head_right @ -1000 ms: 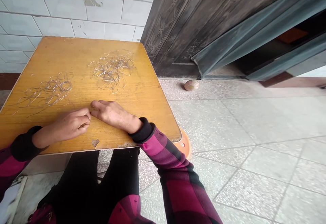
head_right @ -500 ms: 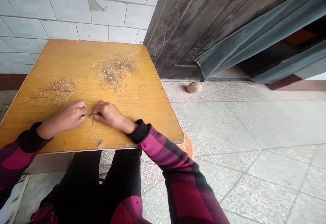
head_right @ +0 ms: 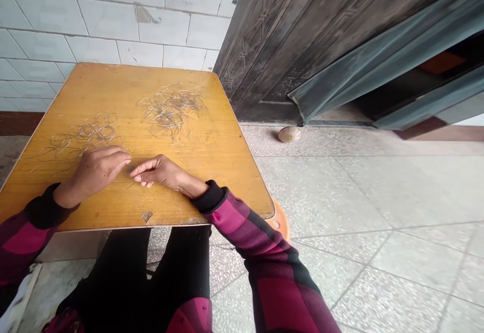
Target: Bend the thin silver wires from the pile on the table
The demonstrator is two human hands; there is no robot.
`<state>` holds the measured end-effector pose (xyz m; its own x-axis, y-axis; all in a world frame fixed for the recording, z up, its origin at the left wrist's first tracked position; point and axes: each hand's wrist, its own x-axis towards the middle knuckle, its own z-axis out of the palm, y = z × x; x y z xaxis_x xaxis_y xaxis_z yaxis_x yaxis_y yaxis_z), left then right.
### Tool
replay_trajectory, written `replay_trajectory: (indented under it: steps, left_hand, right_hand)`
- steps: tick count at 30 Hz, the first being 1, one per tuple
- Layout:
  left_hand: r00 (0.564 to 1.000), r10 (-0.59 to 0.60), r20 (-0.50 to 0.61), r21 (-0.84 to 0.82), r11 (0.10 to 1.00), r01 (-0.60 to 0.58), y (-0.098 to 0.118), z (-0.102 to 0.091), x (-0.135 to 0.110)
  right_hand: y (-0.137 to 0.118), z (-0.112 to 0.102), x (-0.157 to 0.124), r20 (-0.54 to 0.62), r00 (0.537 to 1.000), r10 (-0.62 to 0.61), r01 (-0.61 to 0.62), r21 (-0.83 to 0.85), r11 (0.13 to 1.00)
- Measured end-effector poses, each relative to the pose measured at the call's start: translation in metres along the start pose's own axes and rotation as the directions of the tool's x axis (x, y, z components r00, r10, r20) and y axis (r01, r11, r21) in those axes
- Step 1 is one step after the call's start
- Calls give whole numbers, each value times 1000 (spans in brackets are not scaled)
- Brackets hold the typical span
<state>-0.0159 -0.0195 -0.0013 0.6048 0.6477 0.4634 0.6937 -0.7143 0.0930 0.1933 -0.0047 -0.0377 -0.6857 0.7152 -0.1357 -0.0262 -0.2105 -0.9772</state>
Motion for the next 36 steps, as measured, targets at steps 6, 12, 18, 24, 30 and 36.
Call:
replay_trajectory:
  steps: [6, 12, 18, 24, 30, 36]
  left_hand:
    - [998, 35, -48, -18, 999, -36, 2, 0, 1]
    - [996, 50, -70, -46, 997, -54, 4, -2, 1]
    - [997, 53, -62, -26, 998, -55, 2, -3, 2]
    - [994, 92, -60, -3, 996, -92, 2, -3, 3]
    - [984, 158, -84, 58, 986, -153, 4, -2, 3]
    - [974, 226, -12, 93, 970, -224, 5, 0, 2]
  right_hand:
    - [1, 4, 0, 30, 983, -181, 183, -46, 982]
    - [0, 5, -1, 24, 964, -266, 267, -54, 962]
    - [4, 6, -1, 22, 994, -111, 109, 64, 992]
    - [4, 7, -1, 7, 969, -248, 248, -45, 968]
    - [3, 10, -4, 62, 973, -222, 225, -42, 973]
    - [-6, 0, -13, 141, 990, -2, 30, -193, 981]
